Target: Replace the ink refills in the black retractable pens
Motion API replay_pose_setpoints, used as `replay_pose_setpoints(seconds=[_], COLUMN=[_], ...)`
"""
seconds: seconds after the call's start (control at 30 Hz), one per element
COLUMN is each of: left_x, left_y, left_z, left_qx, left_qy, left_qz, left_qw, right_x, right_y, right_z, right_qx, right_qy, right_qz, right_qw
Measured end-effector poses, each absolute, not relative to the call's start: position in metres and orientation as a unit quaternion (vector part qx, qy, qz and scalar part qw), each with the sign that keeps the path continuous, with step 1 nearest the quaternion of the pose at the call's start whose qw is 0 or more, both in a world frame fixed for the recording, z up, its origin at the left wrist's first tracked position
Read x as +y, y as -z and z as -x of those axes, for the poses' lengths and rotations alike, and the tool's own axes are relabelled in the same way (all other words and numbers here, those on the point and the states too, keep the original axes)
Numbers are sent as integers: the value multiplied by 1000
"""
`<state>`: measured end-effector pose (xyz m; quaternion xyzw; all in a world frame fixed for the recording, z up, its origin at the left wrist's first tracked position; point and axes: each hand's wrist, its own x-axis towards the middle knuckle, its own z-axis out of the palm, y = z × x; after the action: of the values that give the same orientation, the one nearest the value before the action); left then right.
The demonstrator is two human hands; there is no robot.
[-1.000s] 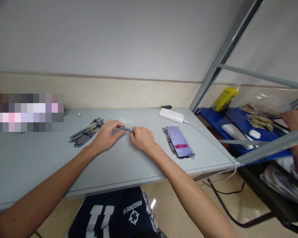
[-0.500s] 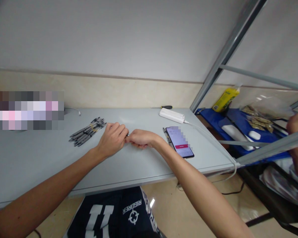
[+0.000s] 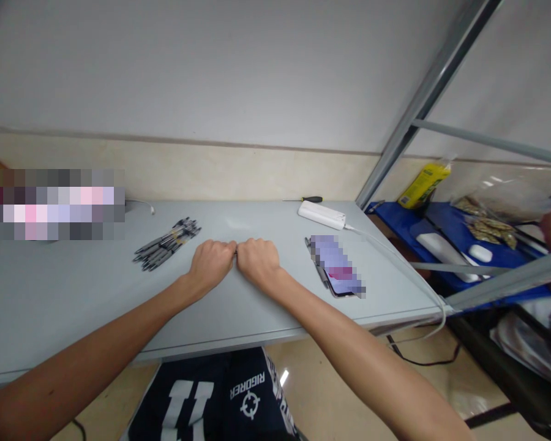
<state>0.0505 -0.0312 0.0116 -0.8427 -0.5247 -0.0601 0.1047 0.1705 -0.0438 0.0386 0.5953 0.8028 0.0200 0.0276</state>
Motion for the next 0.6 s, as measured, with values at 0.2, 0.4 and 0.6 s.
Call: replay_pose_setpoints(seconds=[0.2, 0.4, 0.6], left_x=[-32, -34, -32], left_y=[-15, -19, -19], left_z=[-51, -53, -54], left_qx=[-574, -599, -616], left_qy=[50, 32, 42], left_qz=[815, 800, 787], left_qw=[59, 16, 4], right_x=[-39, -36, -29], right_y=[-33, -29, -29], right_z=[-169, -168, -170], right_qx=[806, 813, 833], right_qy=[-47, -65, -80], right_qz=[-591, -578, -547], right_qw=[-1, 12, 15])
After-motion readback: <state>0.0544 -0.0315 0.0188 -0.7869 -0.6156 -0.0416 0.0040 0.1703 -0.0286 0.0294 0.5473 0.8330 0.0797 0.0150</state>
